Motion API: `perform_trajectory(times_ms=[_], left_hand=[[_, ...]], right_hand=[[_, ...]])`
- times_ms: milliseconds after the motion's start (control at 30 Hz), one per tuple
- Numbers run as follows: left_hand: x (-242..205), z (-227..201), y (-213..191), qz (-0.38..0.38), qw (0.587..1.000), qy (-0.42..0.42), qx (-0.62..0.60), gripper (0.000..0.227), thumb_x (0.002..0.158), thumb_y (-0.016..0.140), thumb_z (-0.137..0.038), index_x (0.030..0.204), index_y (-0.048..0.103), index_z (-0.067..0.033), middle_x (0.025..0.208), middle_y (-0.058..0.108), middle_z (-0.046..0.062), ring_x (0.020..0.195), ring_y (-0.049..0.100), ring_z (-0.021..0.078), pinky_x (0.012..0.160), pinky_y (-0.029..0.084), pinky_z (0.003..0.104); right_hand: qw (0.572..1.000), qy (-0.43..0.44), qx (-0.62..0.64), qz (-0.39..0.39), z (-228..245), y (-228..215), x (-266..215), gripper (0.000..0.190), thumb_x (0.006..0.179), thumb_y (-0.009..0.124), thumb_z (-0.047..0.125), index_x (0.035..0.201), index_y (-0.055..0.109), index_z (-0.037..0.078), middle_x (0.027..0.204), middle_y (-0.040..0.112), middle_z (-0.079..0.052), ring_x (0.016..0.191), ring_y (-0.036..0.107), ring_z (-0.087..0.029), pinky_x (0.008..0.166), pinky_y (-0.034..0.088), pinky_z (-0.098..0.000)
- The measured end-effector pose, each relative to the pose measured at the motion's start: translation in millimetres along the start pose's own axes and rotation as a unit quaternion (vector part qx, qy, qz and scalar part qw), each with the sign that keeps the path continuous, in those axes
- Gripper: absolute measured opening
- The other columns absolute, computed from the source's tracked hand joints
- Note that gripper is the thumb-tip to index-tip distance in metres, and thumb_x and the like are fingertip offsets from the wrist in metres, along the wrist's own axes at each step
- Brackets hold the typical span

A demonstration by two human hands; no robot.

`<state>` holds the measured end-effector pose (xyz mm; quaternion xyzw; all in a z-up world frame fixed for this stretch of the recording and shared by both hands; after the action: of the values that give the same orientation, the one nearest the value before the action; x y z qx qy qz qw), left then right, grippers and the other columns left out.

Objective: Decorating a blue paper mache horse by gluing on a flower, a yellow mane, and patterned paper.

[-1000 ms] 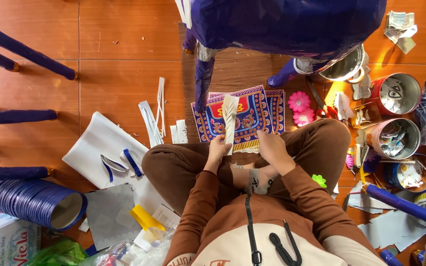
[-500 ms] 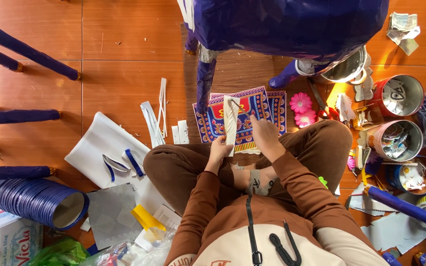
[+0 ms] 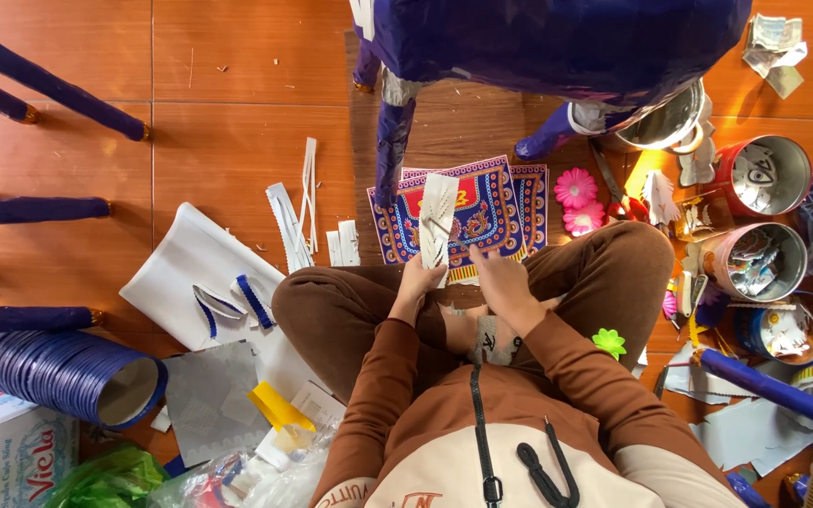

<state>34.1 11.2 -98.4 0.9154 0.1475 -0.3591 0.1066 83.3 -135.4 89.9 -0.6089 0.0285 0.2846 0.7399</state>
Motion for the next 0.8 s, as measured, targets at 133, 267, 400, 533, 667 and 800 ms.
perform_trajectory(times_ms=[133,267,400,533,667,800], left_hand=[[1.0,4.0,4.7,0.011,0.999,-0.026,-0.043,0.035,0.076,0.074,0.002,0.107,0.061,0.0006,0.084,0.065,0.015,0.071,0.066,0.0256,0.055,0.060,0.040],[9.8,8.8,5.7,0.014,0.996,-0.044,-0.070,0.033,0.077,0.070,0.004,0.107,0.058,0.0000,0.084,0.063,0.017,0.069,0.068,0.0317,0.055,0.063,0.048],[6.2,7.9,4.2,0.005,0.997,-0.048,-0.067,0.034,0.074,0.069,0.007,0.105,0.058,0.0000,0.083,0.063,0.016,0.067,0.068,0.0308,0.056,0.064,0.048],[15.0,19.3,4.9,0.021,0.996,-0.040,-0.072,0.047,0.080,0.065,0.007,0.124,0.052,0.0014,0.090,0.062,0.022,0.069,0.070,0.0340,0.058,0.065,0.049],[2.5,5.4,6.2,0.019,0.996,-0.041,-0.081,0.046,0.079,0.064,0.008,0.123,0.054,0.0029,0.091,0.064,0.023,0.070,0.071,0.0318,0.060,0.065,0.044],[6.4,11.1,3.8,0.014,0.996,-0.037,-0.082,0.047,0.078,0.066,0.007,0.123,0.055,0.0035,0.091,0.064,0.023,0.070,0.070,0.0313,0.059,0.064,0.044]], right_hand=[[0.999,-0.021,-0.027,0.030,-3.0,27.7,-11.6,0.055,0.090,0.046,0.003,0.143,0.044,0.013,0.094,0.063,-0.017,0.077,0.071,-0.038,0.068,0.057,-0.0525],[0.998,-0.038,-0.015,0.047,-5.4,39.8,-19.7,0.056,0.094,0.046,0.000,0.147,0.038,0.015,0.090,0.060,-0.015,0.067,0.068,-0.032,0.064,0.056,-0.0453],[0.996,-0.033,0.072,0.027,-3.7,24.8,-36.3,0.054,0.095,0.046,0.001,0.148,0.041,0.010,0.099,0.062,-0.022,0.073,0.068,-0.040,0.070,0.057,-0.0490],[0.998,-0.007,0.016,-0.063,-19.4,14.8,-41.4,0.055,0.092,0.052,0.018,0.146,0.046,0.023,0.097,0.062,-0.009,0.075,0.071,-0.032,0.062,0.058,-0.0443],[0.995,0.043,0.073,-0.057,-39.4,10.2,-60.8,0.050,0.098,0.043,0.021,0.148,0.049,0.028,0.108,0.065,-0.009,0.077,0.072,-0.032,0.060,0.058,-0.0394],[0.996,0.062,0.063,0.029,-26.2,10.4,-78.0,0.055,0.094,0.051,0.019,0.148,0.047,0.021,0.117,0.064,-0.016,0.082,0.072,-0.033,0.065,0.060,-0.0417]])
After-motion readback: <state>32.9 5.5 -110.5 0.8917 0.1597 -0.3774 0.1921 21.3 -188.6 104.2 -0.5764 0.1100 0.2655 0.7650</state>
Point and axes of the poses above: each hand's wrist, its own x-axis towards the middle knuckle, its own y-axis out of the palm, z = x × y, the point moved 7 cm from there along x, towards the middle knuckle
